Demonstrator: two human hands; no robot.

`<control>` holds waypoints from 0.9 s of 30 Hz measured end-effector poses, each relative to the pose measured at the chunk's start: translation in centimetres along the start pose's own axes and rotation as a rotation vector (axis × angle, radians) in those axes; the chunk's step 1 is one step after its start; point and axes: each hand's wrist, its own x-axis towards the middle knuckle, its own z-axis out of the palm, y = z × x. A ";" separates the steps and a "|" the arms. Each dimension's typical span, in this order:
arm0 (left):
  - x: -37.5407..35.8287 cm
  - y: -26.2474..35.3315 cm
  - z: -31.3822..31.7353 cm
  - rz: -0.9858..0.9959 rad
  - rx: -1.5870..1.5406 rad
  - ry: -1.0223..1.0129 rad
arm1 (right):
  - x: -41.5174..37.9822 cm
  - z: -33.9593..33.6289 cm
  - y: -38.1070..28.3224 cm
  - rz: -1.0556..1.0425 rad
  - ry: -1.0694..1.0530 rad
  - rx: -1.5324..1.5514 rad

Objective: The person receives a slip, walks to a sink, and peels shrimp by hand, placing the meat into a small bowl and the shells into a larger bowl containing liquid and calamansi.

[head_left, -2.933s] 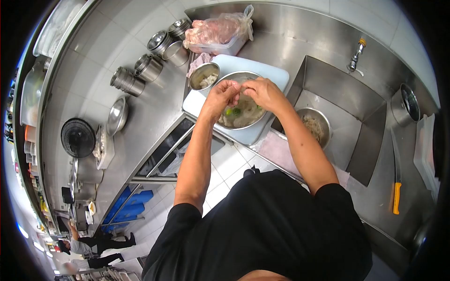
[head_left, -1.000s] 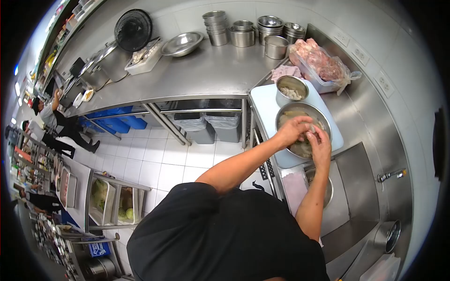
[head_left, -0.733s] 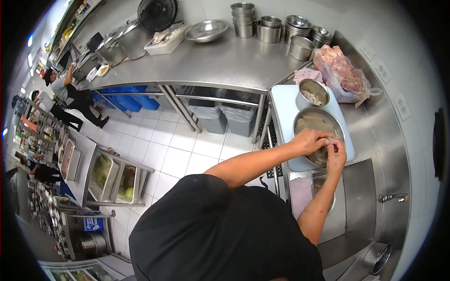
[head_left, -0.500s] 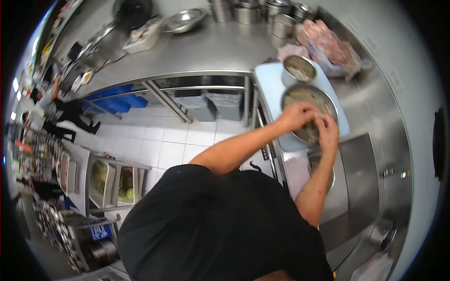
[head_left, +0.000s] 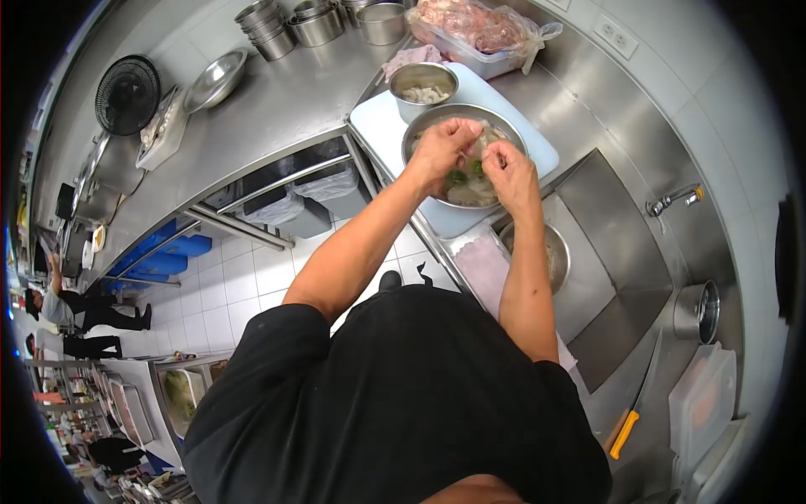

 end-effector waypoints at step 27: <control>4.2 4.3 -0.8 0.009 1.397 -0.160 | -2.4 -4.0 2.3 -0.211 0.231 -0.389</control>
